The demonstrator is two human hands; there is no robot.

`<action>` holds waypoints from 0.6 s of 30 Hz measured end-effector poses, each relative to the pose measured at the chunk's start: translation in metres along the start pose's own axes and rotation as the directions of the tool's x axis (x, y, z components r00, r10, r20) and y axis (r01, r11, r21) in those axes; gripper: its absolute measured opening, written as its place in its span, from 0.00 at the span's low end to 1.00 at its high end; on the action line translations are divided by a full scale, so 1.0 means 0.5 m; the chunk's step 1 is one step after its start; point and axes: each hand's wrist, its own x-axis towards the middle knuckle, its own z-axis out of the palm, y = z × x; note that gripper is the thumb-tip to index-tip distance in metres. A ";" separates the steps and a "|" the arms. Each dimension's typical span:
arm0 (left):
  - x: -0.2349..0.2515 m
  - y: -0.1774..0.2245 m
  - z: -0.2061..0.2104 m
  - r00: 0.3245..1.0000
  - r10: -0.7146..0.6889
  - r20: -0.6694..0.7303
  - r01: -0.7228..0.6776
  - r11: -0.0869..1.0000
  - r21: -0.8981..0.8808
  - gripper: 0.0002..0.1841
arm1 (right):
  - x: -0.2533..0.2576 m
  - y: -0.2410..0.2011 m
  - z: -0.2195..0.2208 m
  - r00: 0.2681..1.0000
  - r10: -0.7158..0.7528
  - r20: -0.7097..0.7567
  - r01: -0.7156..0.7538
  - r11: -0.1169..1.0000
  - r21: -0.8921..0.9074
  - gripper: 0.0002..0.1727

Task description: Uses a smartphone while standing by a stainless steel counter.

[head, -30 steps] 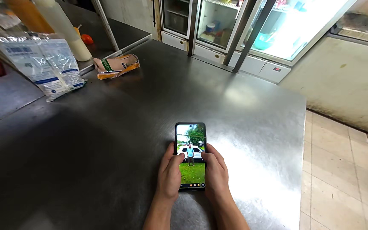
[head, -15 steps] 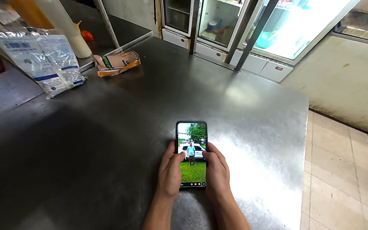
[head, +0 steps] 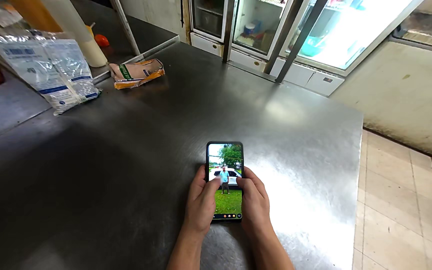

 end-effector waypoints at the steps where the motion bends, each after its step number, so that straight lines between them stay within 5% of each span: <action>1: 0.000 0.001 0.001 1.000 0.001 -0.001 -0.001 1.000 0.005 0.18 | 0.001 0.000 0.000 1.000 0.000 0.004 0.000 1.000 0.003 0.21; 18: -0.005 -0.011 -0.008 0.998 -0.056 -0.017 0.055 0.996 -0.071 0.29 | -0.003 -0.003 0.001 1.000 0.012 -0.009 -0.012 1.000 0.017 0.25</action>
